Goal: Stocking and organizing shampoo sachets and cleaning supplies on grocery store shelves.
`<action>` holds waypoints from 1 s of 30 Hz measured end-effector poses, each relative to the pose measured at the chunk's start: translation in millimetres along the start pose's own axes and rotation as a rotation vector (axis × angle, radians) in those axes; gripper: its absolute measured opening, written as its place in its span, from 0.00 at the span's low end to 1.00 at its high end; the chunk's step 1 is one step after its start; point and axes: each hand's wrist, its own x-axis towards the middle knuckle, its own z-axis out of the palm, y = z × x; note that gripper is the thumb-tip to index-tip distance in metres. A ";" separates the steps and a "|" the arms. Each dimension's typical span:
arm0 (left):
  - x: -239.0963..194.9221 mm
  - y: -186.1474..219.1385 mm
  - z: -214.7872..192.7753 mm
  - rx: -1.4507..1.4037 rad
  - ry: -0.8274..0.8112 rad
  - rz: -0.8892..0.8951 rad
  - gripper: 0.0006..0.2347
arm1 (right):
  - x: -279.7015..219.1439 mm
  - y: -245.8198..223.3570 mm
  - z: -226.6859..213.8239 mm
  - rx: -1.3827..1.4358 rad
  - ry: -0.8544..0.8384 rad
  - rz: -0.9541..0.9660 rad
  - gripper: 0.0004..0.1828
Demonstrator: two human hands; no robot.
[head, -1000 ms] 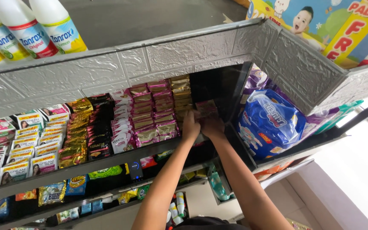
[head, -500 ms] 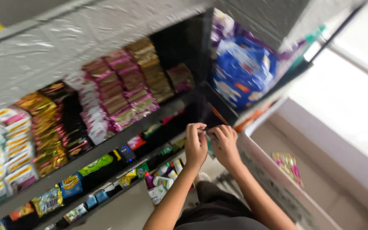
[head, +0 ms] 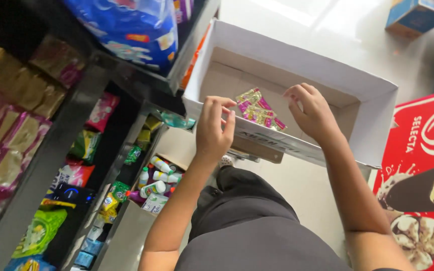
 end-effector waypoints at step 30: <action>73.1 -51.9 81.0 0.446 -0.372 -0.161 0.24 | 128.3 94.0 54.9 0.322 -0.860 -0.310 0.25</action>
